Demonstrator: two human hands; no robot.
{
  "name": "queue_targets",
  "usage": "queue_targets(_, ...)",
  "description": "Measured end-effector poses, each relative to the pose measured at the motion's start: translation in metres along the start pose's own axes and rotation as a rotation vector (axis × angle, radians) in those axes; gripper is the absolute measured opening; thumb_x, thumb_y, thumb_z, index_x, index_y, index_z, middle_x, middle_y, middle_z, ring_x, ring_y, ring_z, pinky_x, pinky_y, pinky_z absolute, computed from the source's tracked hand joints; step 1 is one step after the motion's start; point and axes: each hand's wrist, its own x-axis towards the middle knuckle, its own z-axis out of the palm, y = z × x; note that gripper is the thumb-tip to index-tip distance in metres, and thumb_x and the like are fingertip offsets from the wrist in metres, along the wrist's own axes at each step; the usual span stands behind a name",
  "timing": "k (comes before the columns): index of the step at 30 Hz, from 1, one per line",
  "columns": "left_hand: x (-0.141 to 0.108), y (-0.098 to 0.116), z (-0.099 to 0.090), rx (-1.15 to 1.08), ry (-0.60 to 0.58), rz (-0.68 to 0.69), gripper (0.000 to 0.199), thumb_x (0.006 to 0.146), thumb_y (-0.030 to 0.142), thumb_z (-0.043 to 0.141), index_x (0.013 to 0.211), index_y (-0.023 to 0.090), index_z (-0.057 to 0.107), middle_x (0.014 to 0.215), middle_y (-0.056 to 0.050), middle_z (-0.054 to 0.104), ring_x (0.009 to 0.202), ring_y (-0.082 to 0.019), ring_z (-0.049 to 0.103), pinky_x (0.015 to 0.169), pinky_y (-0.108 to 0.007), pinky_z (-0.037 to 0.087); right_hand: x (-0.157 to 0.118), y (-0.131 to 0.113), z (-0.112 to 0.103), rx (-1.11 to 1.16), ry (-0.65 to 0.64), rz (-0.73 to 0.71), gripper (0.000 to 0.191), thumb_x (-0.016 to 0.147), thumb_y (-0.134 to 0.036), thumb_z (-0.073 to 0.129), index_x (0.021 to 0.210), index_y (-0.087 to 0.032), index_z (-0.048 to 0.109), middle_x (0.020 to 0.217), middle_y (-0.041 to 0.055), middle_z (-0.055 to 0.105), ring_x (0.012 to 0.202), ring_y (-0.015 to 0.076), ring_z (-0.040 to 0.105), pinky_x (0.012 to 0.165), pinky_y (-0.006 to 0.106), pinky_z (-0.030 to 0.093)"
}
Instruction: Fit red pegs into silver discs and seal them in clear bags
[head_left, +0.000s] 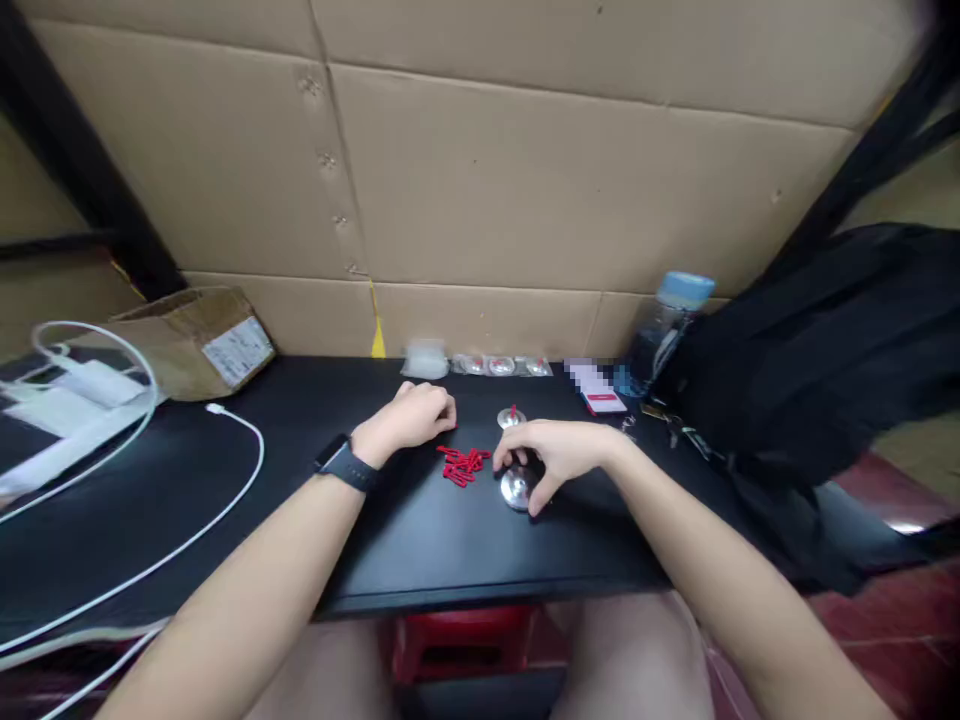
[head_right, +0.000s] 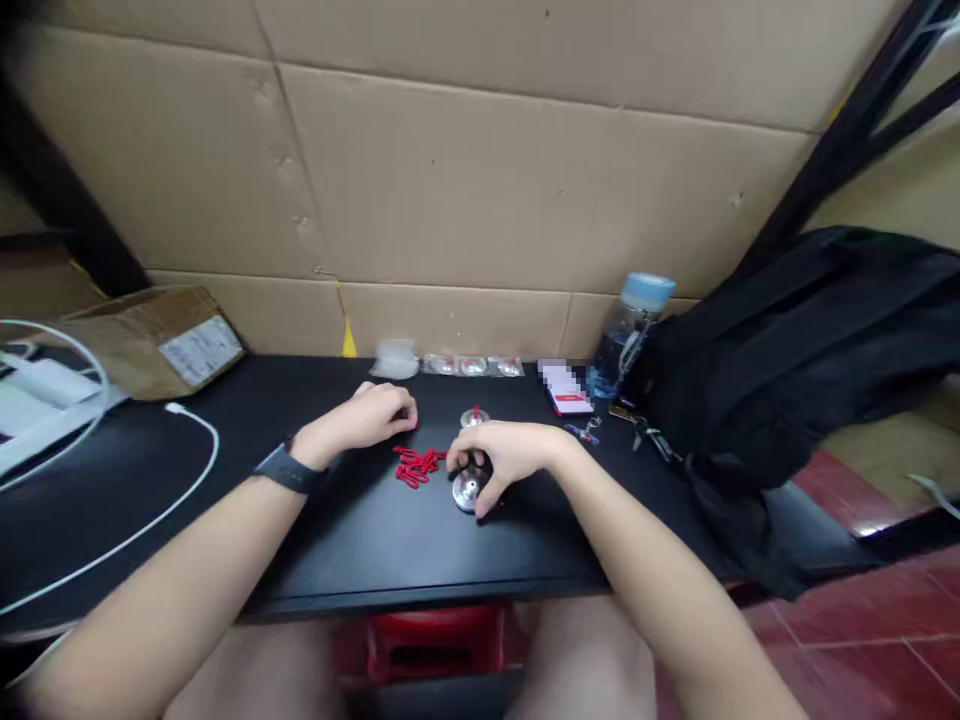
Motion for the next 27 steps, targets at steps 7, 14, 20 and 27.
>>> queue_targets(7,0.002,0.002,0.005,-0.183,0.186,0.081,0.008,0.094,0.026,0.062,0.087,0.023,0.064,0.091,0.001,0.077,0.088,-0.020,0.071,0.083,-0.031,0.041,-0.003,-0.009,-0.004,-0.011,0.064,0.000,0.055,0.074,-0.031,0.084,0.126,-0.021,0.068,0.102,0.0040,0.074,0.080,0.0157,0.065,0.073,0.024,0.050)
queue_targets(14,0.003,0.012,0.000,-0.293,0.296,0.079,0.007,0.089,0.025,0.070,0.083,0.023,0.068,0.090,0.000,0.079,0.088,-0.022,0.072,0.086,-0.033,0.045,-0.007,-0.003,-0.005,0.020,0.070,-0.028,0.058,0.070,-0.027,0.087,0.125,-0.023,0.070,0.112,0.0042,0.074,0.079,0.0143,0.066,0.069,0.022,0.049)
queue_targets(20,0.002,0.018,-0.002,-0.426,0.371,0.069,0.007,0.087,0.030,0.073,0.090,0.023,0.072,0.088,-0.001,0.079,0.082,-0.020,0.073,0.082,-0.032,0.048,-0.006,-0.012,0.001,-0.168,0.140,-0.026,0.055,0.065,-0.024,0.090,0.117,-0.024,0.074,0.099,0.0026,0.075,0.082,0.0181,0.066,0.071,0.025,0.046)
queue_targets(27,0.001,0.023,-0.003,-0.545,0.434,0.045,0.018,0.086,0.034,0.075,0.094,0.022,0.064,0.090,-0.002,0.077,0.073,-0.018,0.071,0.082,-0.033,0.050,-0.015,-0.020,-0.007,-0.154,0.232,-0.073,0.048,0.072,-0.027,0.087,0.118,-0.026,0.072,0.099,0.0014,0.076,0.085,0.0181,0.070,0.076,0.026,0.049)
